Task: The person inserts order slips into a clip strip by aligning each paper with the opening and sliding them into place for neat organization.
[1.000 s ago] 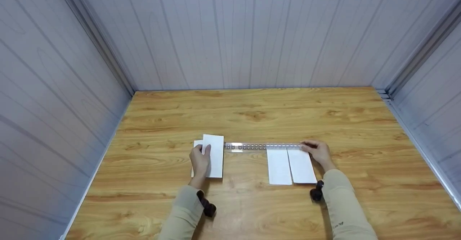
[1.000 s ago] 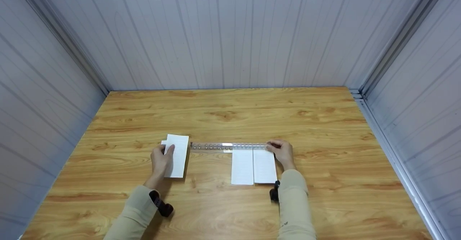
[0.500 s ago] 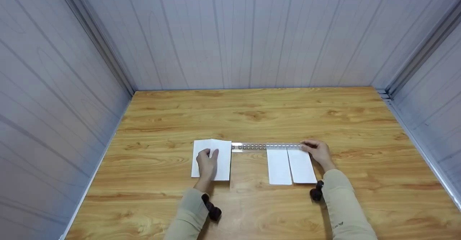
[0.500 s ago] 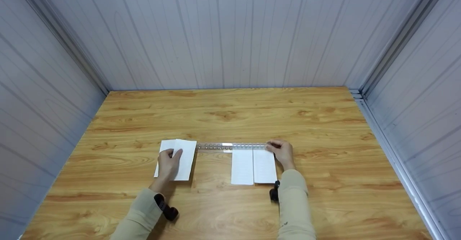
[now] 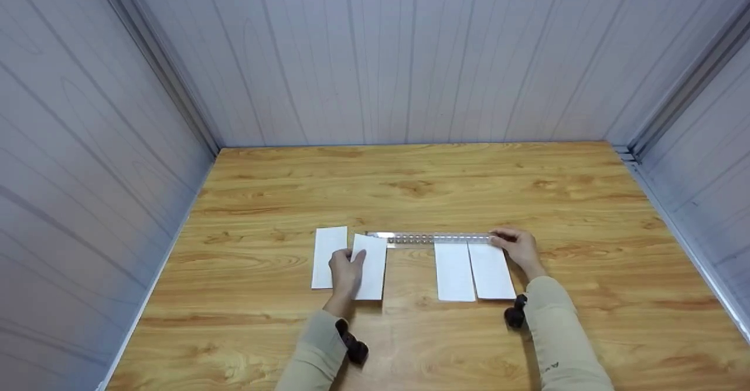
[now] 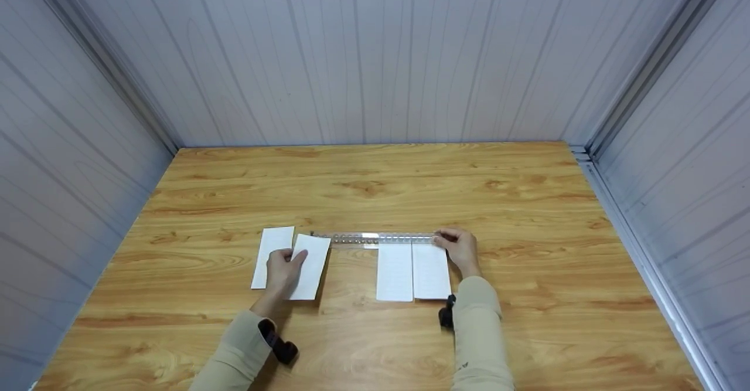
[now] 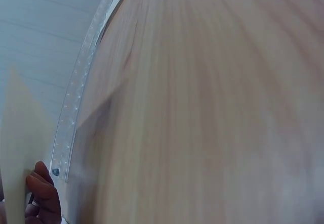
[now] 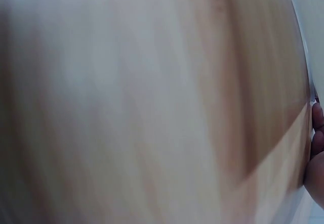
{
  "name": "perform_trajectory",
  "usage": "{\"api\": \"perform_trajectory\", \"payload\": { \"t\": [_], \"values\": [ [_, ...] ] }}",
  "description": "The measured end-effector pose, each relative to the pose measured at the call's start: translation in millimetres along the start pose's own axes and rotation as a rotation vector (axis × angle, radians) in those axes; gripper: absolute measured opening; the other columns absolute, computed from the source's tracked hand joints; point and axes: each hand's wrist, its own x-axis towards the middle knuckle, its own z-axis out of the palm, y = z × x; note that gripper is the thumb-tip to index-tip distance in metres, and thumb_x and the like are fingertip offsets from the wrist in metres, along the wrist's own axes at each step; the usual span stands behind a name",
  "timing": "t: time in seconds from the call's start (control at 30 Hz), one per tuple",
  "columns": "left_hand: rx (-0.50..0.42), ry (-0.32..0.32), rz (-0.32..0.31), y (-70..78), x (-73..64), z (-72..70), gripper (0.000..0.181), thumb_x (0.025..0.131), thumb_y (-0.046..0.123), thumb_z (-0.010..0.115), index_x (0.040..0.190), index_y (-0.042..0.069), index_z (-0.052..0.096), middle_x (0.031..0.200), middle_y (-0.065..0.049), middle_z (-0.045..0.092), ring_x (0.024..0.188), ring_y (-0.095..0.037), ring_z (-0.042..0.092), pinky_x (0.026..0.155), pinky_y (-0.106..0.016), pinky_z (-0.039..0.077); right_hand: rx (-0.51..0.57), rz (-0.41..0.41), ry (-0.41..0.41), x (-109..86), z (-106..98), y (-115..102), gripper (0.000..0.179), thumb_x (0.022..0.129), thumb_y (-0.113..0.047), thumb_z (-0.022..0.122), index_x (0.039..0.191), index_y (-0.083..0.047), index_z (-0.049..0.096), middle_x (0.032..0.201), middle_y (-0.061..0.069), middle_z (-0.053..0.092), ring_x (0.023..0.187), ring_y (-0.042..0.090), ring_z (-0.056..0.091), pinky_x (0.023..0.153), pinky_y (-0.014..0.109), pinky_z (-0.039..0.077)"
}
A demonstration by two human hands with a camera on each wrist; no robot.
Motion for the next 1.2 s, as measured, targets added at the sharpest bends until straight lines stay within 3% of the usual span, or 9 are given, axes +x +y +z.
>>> {"api": "perform_trajectory", "payload": {
  "t": [0.2, 0.57, 1.03, 1.2],
  "values": [
    [0.008, -0.005, -0.032, 1.0, -3.3, 2.8, 0.023, 0.081, 0.008, 0.061, 0.089, -0.014, 0.058, 0.084, -0.021, 0.060, 0.080, -0.030, 0.057, 0.073, -0.039, 0.045, 0.024, 0.000, 0.009, -0.1, 0.2, 0.2, 0.021, 0.075, 0.002, 0.066, 0.095, 0.009, 0.064, 0.094, 0.022, 0.062, 0.074, -0.002, 0.055, 0.065, 0.015, 0.045],
    [0.026, -0.041, -0.091, 0.9, -3.6, 6.5, 0.023, 0.081, 0.009, 0.061, 0.089, -0.013, 0.058, 0.081, -0.018, 0.059, 0.076, -0.027, 0.056, 0.070, -0.037, 0.046, -0.051, -0.019, 0.016, 0.0, 0.8, -0.5, 0.020, 0.075, -0.001, 0.067, 0.093, 0.007, 0.065, 0.092, 0.020, 0.063, 0.073, -0.004, 0.053, 0.065, 0.013, 0.042],
    [0.048, -0.026, -0.043, 0.2, -1.5, 6.5, 0.018, 0.078, 0.007, 0.063, 0.079, -0.010, 0.058, 0.074, -0.016, 0.058, 0.071, -0.028, 0.055, 0.067, -0.039, 0.045, -0.008, -0.023, 0.015, 1.0, 0.5, 0.4, 0.020, 0.074, 0.001, 0.067, 0.092, 0.009, 0.064, 0.093, 0.022, 0.062, 0.073, -0.003, 0.054, 0.065, 0.013, 0.043],
    [0.036, -0.055, -0.054, 2.1, -0.4, 6.6, 0.020, 0.079, 0.007, 0.062, 0.082, -0.012, 0.058, 0.076, -0.018, 0.058, 0.071, -0.027, 0.056, 0.066, -0.038, 0.046, -0.029, -0.014, 0.002, 0.1, 0.4, 0.1, 0.021, 0.075, -0.003, 0.067, 0.094, 0.008, 0.065, 0.095, 0.021, 0.062, 0.076, 0.002, 0.055, 0.065, 0.014, 0.043]
  ]
}}
